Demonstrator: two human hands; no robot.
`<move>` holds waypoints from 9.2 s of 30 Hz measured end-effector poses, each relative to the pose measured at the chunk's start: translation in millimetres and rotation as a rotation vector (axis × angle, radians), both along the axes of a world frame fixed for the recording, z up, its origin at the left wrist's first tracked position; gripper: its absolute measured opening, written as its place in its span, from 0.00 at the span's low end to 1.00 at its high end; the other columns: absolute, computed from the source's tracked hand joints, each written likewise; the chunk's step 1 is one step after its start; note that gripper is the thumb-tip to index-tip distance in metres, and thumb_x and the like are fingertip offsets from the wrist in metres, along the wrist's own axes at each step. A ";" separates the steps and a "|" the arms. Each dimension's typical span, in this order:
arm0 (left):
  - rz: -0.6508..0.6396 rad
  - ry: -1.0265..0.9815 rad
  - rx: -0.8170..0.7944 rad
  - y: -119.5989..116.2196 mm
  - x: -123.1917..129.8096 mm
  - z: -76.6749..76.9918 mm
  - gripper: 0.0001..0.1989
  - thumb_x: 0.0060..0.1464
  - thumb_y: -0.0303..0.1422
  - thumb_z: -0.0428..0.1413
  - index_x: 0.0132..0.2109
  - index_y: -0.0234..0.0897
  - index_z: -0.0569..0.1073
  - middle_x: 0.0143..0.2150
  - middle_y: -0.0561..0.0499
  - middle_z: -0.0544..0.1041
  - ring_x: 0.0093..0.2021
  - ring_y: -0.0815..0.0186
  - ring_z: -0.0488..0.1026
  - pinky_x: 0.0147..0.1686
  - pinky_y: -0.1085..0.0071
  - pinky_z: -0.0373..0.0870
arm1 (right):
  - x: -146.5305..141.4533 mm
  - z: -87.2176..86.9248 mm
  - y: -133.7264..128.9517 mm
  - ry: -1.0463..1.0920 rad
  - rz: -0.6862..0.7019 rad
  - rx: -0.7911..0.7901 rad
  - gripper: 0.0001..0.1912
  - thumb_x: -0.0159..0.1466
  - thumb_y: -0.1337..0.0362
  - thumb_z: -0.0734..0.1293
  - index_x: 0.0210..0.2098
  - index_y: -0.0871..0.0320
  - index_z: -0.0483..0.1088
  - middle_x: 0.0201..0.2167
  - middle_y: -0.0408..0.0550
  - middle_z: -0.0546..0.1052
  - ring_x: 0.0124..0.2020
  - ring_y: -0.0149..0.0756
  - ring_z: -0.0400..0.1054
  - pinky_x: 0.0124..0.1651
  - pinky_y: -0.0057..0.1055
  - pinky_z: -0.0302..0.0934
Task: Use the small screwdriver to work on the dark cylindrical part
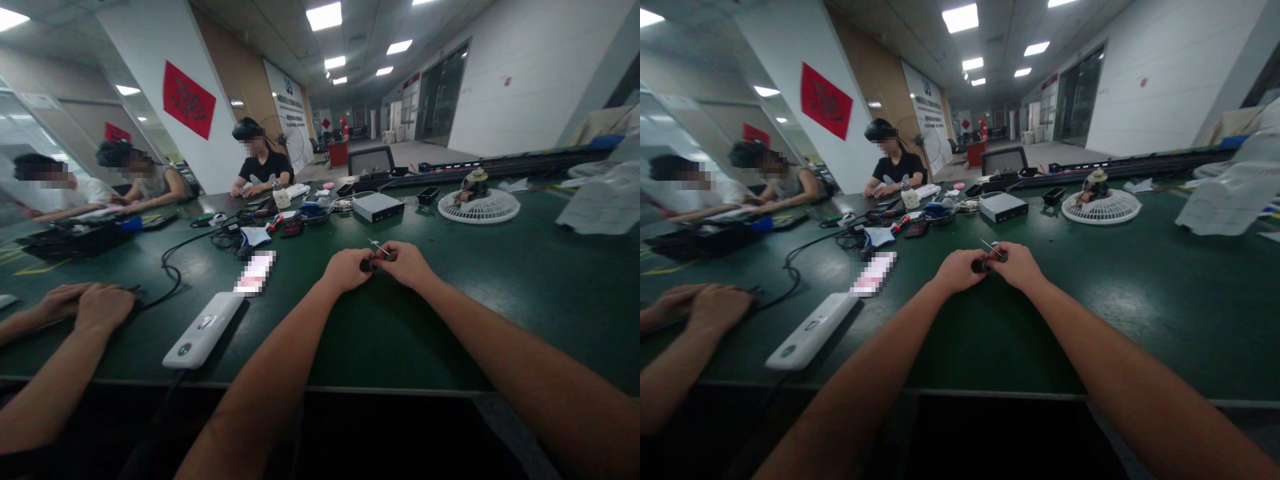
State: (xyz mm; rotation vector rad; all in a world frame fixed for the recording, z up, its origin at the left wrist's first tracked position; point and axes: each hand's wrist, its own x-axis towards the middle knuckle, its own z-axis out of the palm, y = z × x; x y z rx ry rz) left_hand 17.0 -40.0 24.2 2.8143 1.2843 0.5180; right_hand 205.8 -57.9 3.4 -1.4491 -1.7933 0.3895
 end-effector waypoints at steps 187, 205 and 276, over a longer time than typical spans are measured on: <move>-0.023 -0.149 -0.114 11.9 -2.5 -10.6 0.12 0.54 0.40 0.61 0.44 0.42 0.76 0.38 0.50 0.80 0.38 0.63 0.76 0.37 0.70 0.68 | 2.0 2.2 1.6 0.091 0.054 -0.017 0.08 0.58 0.61 0.73 0.36 0.56 0.81 0.27 0.44 0.79 0.28 0.34 0.72 0.34 0.31 0.61; -0.058 -0.182 -0.094 17.0 -4.9 -16.2 0.10 0.52 0.37 0.62 0.43 0.41 0.76 0.38 0.51 0.81 0.37 0.63 0.77 0.37 0.71 0.69 | 0.4 -4.0 2.5 0.060 -0.012 -0.020 0.14 0.60 0.55 0.71 0.42 0.57 0.75 0.33 0.47 0.80 0.31 0.35 0.72 0.34 0.30 0.61; -0.046 -0.079 -0.089 10.8 -2.9 -7.3 0.12 0.54 0.38 0.60 0.45 0.42 0.79 0.39 0.51 0.82 0.40 0.62 0.77 0.41 0.70 0.70 | 2.2 3.6 -1.5 -0.014 -0.016 -0.012 0.10 0.55 0.57 0.75 0.33 0.56 0.79 0.24 0.42 0.76 0.25 0.33 0.68 0.29 0.30 0.58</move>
